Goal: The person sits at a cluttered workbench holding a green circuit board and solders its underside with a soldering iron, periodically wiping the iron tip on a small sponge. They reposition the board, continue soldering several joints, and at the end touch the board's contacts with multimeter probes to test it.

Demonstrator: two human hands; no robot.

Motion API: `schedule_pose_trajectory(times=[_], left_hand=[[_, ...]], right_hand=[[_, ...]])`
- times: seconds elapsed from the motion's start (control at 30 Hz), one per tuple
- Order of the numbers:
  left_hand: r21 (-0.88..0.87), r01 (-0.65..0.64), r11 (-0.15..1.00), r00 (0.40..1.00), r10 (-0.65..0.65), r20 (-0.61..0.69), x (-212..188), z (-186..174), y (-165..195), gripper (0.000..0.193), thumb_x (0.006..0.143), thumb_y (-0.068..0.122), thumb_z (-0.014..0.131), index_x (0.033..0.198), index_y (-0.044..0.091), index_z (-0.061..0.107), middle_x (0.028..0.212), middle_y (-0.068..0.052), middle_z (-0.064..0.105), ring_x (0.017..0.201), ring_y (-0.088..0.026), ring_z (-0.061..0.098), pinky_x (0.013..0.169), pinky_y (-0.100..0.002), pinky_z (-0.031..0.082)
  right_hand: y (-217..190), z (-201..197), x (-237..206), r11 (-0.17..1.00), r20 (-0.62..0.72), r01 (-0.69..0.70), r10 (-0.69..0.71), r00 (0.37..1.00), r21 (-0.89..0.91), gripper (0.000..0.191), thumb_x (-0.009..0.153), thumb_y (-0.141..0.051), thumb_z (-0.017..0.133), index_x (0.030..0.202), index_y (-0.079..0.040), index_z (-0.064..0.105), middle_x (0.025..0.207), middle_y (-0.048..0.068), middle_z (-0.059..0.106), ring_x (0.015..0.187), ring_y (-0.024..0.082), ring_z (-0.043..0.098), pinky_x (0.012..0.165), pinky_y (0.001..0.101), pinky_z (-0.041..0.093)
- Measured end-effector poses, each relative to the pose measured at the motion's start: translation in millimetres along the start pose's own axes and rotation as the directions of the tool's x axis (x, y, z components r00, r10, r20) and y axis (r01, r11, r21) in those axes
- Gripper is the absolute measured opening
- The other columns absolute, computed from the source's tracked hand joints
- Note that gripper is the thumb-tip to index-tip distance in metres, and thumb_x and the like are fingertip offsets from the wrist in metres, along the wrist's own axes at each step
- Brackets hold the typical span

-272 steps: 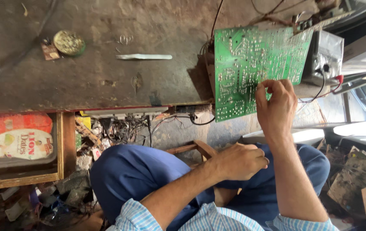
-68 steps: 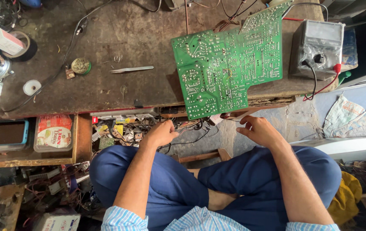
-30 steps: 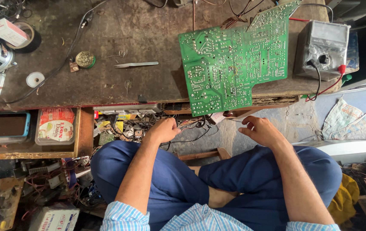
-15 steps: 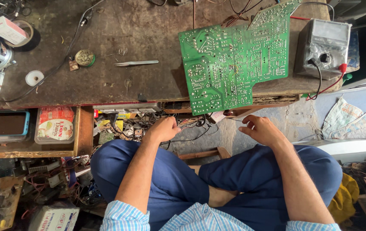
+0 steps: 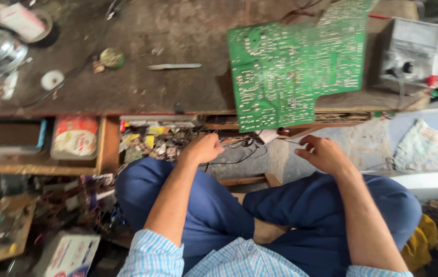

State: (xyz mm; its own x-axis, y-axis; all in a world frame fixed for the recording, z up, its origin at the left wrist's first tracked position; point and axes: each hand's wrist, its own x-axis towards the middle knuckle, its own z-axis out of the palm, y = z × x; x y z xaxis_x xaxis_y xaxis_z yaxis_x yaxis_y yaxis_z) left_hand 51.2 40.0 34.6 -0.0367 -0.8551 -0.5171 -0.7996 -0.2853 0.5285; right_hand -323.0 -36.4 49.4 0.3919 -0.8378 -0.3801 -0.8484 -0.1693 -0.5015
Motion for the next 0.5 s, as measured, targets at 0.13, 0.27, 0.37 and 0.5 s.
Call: schedule_pose_trajectory(times=[0.13,0.27,0.37,0.5], left_hand=[[0.022,-0.044,0.999,0.999,0.045,-0.018,2,5,-3,0.03,0.086,0.031,0.075,0.099,0.004,0.073,0.1,-0.022,0.074,0.098,-0.039,0.071,0.083,-0.05,0.055],[0.117,-0.051,0.992,0.999,0.053,-0.012,5,9,-4,0.029,0.089,0.025,0.071,0.101,-0.001,0.075,0.102,-0.026,0.073,0.098,-0.039,0.074,0.085,-0.049,0.058],[0.12,-0.022,0.993,0.998,0.028,-0.047,4,12,-5,0.031,0.088,0.027,0.072,0.1,-0.002,0.075,0.102,-0.025,0.074,0.097,-0.04,0.073,0.083,-0.05,0.058],[0.104,-0.067,0.992,0.994,0.075,-0.077,5,16,-10,0.035,0.087,0.03,0.074,0.099,-0.003,0.074,0.1,-0.026,0.073,0.097,-0.041,0.072,0.085,-0.049,0.057]], right_hand=[[2,2,4,1.0,0.026,-0.001,0.0,1.0,0.011,0.05,0.085,-0.045,0.073,0.118,-0.006,0.073,0.098,0.015,0.078,0.086,0.032,0.077,0.08,0.0431,0.06],[-7,11,20,0.995,0.079,0.049,-0.042,0.996,-0.092,0.052,0.083,-0.046,0.077,0.116,-0.006,0.075,0.102,0.016,0.078,0.094,0.031,0.075,0.086,0.0435,0.058],[-25,32,38,0.988,0.108,0.145,-0.139,0.984,-0.047,0.051,0.082,-0.041,0.078,0.117,-0.004,0.073,0.109,0.015,0.075,0.094,0.029,0.074,0.085,0.0437,0.057],[-43,55,43,0.984,0.234,0.15,-0.125,0.964,-0.092,0.045,0.085,-0.038,0.079,0.115,-0.005,0.074,0.104,0.014,0.078,0.094,0.025,0.076,0.086,0.0402,0.059]])
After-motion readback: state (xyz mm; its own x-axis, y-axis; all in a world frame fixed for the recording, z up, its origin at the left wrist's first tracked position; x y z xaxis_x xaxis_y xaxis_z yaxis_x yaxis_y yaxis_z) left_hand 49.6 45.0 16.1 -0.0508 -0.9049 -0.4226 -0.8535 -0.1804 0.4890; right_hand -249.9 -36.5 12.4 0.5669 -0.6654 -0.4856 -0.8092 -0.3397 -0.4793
